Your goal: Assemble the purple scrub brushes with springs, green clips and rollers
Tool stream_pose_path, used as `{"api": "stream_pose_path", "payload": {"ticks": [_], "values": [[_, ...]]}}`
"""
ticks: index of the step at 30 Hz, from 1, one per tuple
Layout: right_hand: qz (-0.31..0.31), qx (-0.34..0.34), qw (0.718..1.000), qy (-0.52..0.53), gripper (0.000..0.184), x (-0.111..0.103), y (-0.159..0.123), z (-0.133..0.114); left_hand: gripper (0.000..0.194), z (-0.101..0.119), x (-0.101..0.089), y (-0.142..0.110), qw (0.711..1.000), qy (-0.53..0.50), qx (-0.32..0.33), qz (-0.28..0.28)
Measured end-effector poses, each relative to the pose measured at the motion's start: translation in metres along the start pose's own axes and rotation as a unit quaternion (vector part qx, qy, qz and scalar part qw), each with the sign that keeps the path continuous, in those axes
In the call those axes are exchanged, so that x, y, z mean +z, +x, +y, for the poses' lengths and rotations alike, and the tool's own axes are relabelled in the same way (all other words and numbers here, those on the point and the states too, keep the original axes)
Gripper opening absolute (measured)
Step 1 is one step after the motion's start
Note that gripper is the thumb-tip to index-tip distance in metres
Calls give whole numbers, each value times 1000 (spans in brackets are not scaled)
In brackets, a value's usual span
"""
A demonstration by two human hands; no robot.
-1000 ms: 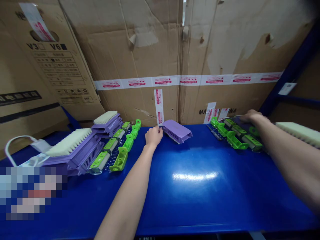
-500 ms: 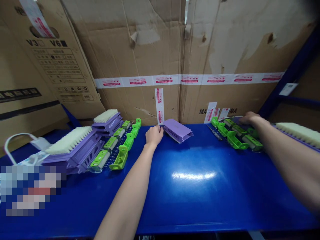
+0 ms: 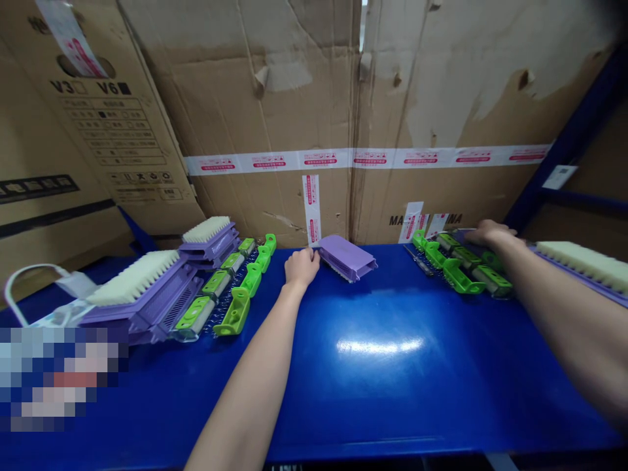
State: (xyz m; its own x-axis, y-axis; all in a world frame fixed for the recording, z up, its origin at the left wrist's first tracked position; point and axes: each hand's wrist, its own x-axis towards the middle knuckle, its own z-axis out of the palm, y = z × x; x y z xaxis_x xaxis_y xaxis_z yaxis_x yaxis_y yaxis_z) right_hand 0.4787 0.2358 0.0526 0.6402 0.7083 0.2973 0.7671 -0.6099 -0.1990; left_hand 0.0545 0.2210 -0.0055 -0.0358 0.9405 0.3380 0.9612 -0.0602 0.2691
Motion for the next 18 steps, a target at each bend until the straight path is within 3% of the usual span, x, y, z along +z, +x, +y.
{"api": "stream_pose_path", "payload": {"ticks": [1,3,7,10,14,18], "values": [[-23,34,999,6,55,-5,-7,-5,37,0,0,0,1000,0,1,-1],[-18,17,999,41,66,-14,-23,-19,37,1,0,0,1000,0,2,-2],[83,-134,979,132,51,-16,-71,-58,37,1,-1,-1,1000,4,1,-4],[124,-288,923,224,48,-4,-124,-91,37,2,-2,-1,1000,5,5,-5],[69,-468,831,293,47,9,-191,-123,39,2,-3,-2,1000,7,11,-9],[33,-520,807,278,46,12,-225,-129,42,2,-1,-3,999,10,30,-3]]}}
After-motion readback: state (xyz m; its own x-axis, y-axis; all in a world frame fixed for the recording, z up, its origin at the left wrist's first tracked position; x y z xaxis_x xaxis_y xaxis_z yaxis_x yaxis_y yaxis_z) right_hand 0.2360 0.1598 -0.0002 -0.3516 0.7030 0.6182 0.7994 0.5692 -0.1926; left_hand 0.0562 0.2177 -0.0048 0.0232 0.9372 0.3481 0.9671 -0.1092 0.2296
